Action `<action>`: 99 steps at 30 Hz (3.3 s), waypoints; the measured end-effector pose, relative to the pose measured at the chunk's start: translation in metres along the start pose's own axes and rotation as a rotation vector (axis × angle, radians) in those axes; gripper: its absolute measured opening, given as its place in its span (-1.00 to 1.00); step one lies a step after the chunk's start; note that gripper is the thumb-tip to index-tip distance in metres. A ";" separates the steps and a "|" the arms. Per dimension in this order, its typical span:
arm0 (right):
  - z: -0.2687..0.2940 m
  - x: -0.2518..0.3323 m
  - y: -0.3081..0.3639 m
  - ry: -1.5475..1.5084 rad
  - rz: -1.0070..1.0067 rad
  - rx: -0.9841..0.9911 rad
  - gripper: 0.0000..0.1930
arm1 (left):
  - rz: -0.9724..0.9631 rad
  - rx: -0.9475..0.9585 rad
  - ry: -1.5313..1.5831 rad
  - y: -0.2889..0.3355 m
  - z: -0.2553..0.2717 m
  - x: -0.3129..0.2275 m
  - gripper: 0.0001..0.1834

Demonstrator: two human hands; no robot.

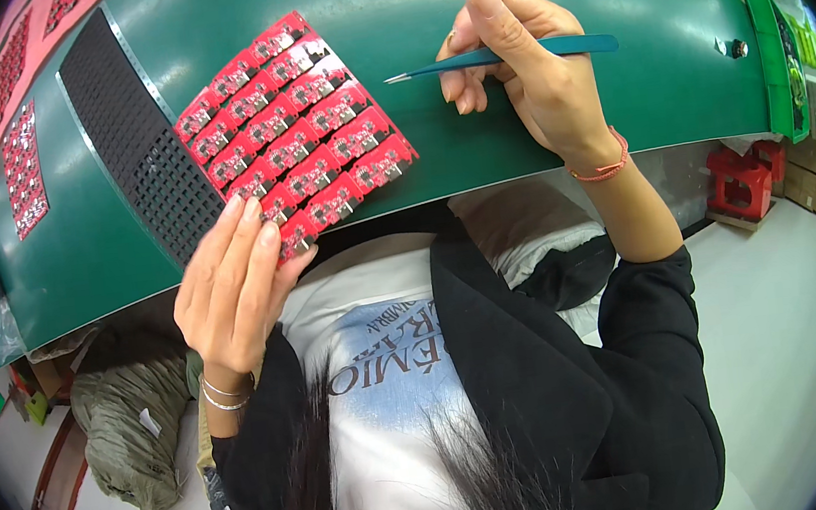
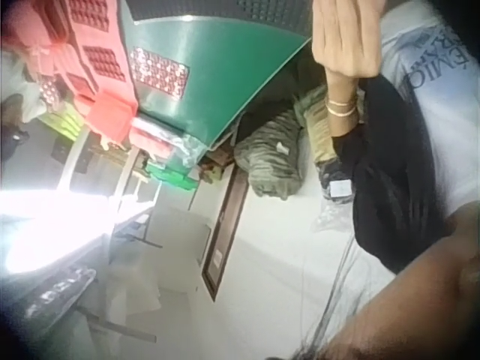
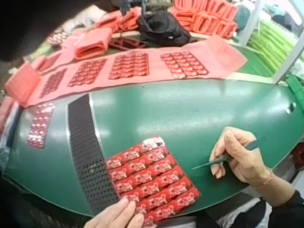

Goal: The person assembles small electronic components onto printed circuit boards using tweezers at a workstation.

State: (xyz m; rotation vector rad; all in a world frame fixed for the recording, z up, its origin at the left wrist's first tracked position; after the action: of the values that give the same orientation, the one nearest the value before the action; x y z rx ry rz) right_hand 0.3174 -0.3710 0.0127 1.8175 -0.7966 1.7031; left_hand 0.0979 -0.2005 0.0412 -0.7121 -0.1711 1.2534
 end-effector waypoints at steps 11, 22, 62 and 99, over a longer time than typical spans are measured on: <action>-0.015 0.012 -0.012 -0.013 -0.064 -0.043 -0.44 | 0.499 -0.465 0.257 -0.012 0.062 0.052 -0.73; -0.021 0.021 -0.016 0.044 0.006 0.003 -0.47 | 0.484 -0.473 0.182 -0.024 0.068 0.053 -0.76; -0.041 0.128 0.028 0.513 0.401 -0.082 -0.73 | 0.281 -0.321 0.224 -0.048 0.050 0.020 -0.86; -0.064 0.143 0.032 0.833 0.618 0.039 -0.85 | 0.167 -0.256 0.064 -0.049 0.048 0.005 -0.87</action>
State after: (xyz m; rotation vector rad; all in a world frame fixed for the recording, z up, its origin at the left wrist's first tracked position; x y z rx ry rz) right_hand 0.2555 -0.3564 0.1590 0.7206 -0.9747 2.5801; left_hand 0.1157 -0.1835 0.1055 -1.0026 -0.2250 1.3798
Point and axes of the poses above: each hand's wrist, its own y-axis away from the middle knuckle, its own z-axis out of the back of the hand, x = y × z, the point moved 8 cm from there along -y, towards the middle knuckle
